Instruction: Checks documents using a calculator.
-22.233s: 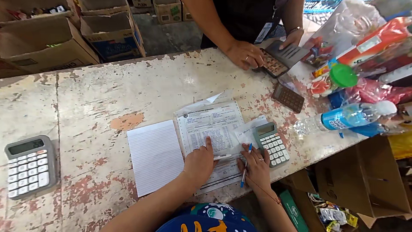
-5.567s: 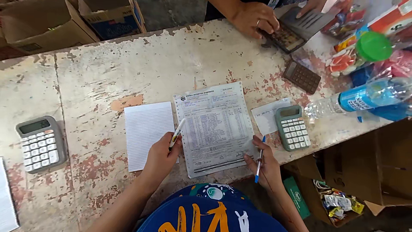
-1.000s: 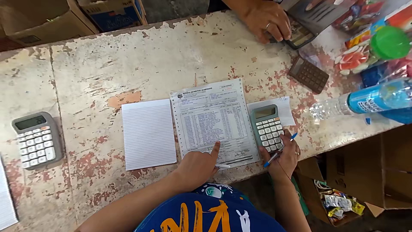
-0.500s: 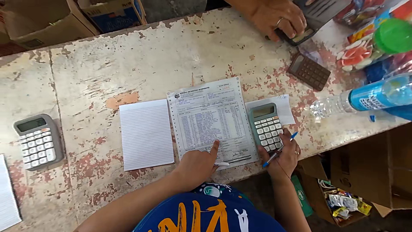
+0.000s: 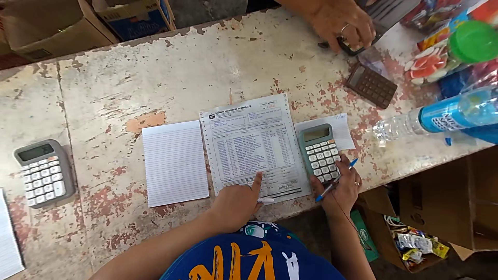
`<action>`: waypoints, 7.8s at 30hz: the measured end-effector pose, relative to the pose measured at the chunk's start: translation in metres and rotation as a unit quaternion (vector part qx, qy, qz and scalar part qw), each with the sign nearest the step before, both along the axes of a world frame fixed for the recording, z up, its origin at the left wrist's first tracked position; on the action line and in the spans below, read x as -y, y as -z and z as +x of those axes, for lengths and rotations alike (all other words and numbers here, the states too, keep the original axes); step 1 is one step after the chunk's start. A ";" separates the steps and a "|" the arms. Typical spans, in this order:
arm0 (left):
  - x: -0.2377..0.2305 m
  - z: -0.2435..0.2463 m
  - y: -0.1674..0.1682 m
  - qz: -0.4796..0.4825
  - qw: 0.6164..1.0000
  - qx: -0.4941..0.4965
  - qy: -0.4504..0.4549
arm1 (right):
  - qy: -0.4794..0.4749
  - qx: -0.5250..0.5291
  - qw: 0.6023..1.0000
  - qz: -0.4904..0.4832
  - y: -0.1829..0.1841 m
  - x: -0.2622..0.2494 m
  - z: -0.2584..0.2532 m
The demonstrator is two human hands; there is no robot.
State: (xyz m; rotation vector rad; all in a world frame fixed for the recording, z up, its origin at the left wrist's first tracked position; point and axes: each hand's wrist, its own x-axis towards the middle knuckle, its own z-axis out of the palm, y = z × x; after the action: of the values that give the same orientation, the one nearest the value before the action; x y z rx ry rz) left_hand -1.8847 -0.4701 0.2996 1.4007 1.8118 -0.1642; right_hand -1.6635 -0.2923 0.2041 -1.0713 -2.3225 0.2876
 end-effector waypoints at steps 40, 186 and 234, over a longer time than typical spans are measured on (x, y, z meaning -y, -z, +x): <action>0.007 -0.001 -0.002 -0.067 0.998 0.001 -0.013 | -0.001 0.003 1.000 0.006 0.001 0.000 0.001; -0.028 0.011 -0.003 -0.026 0.999 0.035 0.006 | -0.066 -0.159 0.984 -0.034 -0.002 0.026 -0.015; -0.027 0.012 -0.001 -0.025 0.999 0.024 0.014 | -0.220 -0.093 0.967 0.092 0.011 0.076 -0.027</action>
State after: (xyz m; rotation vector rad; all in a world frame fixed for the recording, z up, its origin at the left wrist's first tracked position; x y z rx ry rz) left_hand -1.8726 -0.4433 0.3005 1.3844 1.7385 -0.1875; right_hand -1.6908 -0.3679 0.1935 -0.4104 -2.3381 0.3159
